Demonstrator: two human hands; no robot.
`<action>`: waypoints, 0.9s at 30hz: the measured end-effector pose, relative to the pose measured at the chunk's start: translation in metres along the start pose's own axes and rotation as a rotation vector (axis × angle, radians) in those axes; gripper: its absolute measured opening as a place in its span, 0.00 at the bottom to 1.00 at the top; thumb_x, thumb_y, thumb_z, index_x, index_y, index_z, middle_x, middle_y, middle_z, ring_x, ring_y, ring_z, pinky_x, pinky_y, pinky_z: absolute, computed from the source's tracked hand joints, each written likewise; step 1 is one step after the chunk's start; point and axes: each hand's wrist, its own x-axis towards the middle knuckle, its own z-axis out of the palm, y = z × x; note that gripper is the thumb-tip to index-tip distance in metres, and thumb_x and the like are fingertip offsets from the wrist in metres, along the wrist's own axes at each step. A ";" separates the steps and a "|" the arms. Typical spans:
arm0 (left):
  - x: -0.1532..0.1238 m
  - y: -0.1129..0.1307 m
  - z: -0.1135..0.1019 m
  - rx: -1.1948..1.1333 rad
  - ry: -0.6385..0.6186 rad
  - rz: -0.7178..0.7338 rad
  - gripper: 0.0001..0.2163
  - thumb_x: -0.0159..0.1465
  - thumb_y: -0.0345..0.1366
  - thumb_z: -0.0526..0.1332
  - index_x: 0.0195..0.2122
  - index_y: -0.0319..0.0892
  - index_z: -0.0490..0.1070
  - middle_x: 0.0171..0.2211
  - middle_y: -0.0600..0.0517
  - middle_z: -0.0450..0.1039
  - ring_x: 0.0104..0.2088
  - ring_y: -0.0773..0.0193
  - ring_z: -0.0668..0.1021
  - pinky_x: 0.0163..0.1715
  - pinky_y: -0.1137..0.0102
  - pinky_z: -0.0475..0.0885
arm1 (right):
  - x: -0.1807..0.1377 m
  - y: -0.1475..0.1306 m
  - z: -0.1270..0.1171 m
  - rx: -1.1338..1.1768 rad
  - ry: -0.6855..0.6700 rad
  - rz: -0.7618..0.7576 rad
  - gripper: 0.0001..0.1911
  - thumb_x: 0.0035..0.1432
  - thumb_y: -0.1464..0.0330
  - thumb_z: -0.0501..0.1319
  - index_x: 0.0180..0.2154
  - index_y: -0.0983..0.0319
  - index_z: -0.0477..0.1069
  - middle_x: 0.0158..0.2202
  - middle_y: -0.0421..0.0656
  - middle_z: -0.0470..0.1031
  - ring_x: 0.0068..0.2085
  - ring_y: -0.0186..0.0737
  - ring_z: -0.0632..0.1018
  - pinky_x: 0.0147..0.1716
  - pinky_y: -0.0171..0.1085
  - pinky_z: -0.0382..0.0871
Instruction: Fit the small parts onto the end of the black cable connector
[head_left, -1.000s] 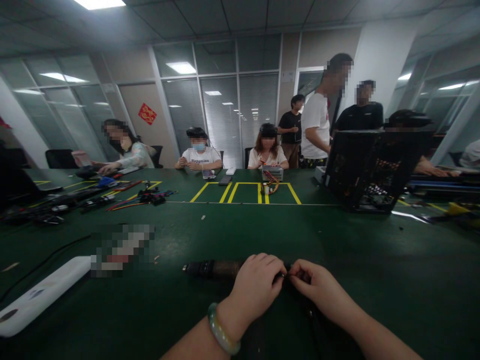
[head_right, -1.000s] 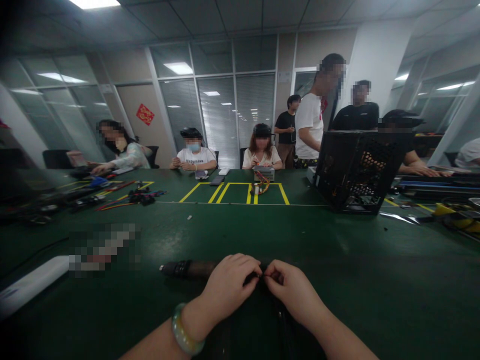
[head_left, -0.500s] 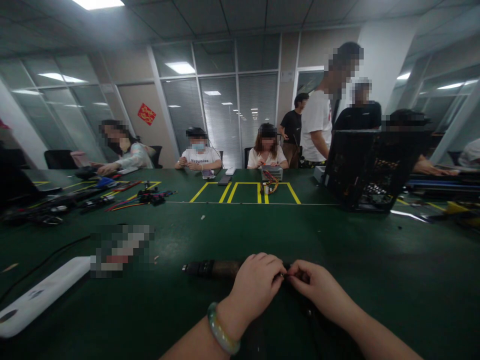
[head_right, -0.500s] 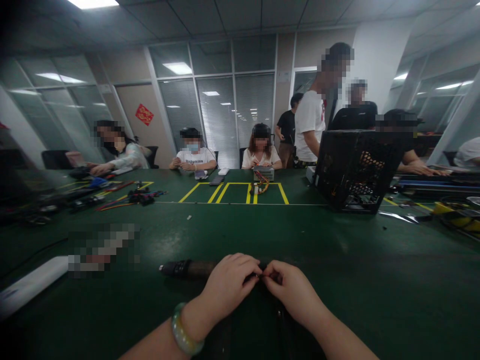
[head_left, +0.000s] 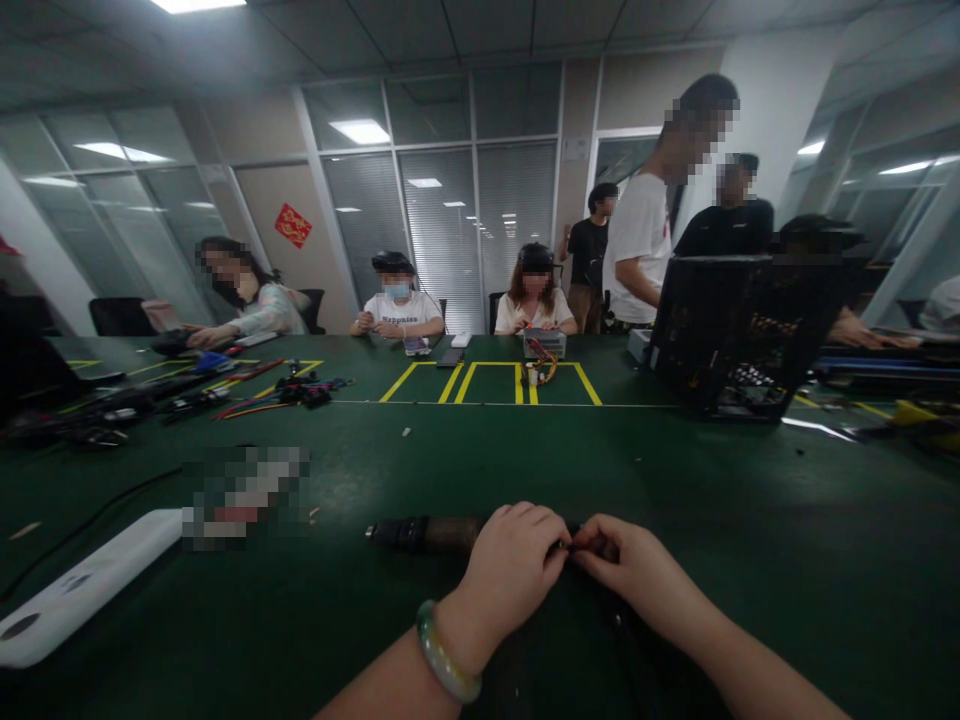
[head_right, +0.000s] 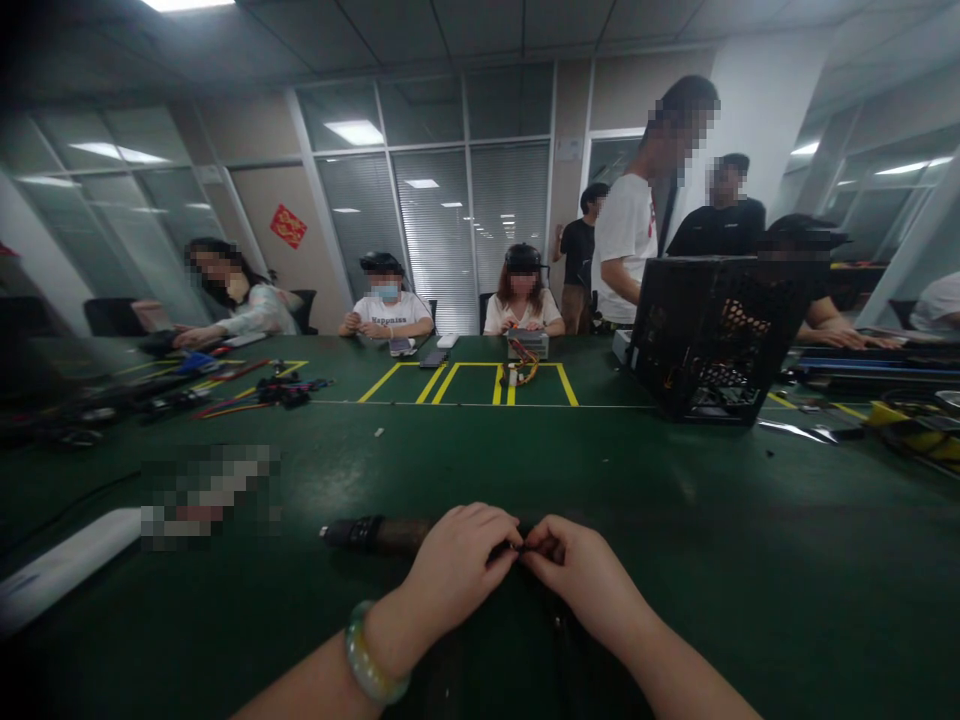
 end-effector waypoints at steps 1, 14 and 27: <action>0.000 0.000 0.000 0.001 -0.001 0.000 0.03 0.64 0.32 0.60 0.38 0.45 0.71 0.41 0.54 0.73 0.43 0.60 0.72 0.44 0.64 0.64 | 0.001 0.001 0.000 0.000 0.002 0.000 0.06 0.58 0.65 0.62 0.36 0.59 0.74 0.32 0.39 0.78 0.32 0.38 0.76 0.30 0.32 0.64; 0.000 -0.001 0.001 -0.003 -0.008 -0.009 0.03 0.65 0.34 0.60 0.39 0.45 0.71 0.40 0.54 0.73 0.43 0.61 0.72 0.45 0.65 0.64 | -0.001 -0.001 0.000 0.006 0.014 -0.002 0.05 0.58 0.65 0.60 0.32 0.60 0.71 0.29 0.38 0.75 0.31 0.37 0.75 0.29 0.31 0.64; -0.001 0.002 -0.003 -0.020 0.014 -0.027 0.05 0.62 0.34 0.61 0.40 0.44 0.69 0.39 0.54 0.73 0.42 0.60 0.73 0.44 0.64 0.66 | 0.000 0.003 -0.001 -0.008 -0.019 0.013 0.05 0.59 0.65 0.59 0.33 0.59 0.72 0.30 0.38 0.75 0.31 0.37 0.75 0.28 0.31 0.65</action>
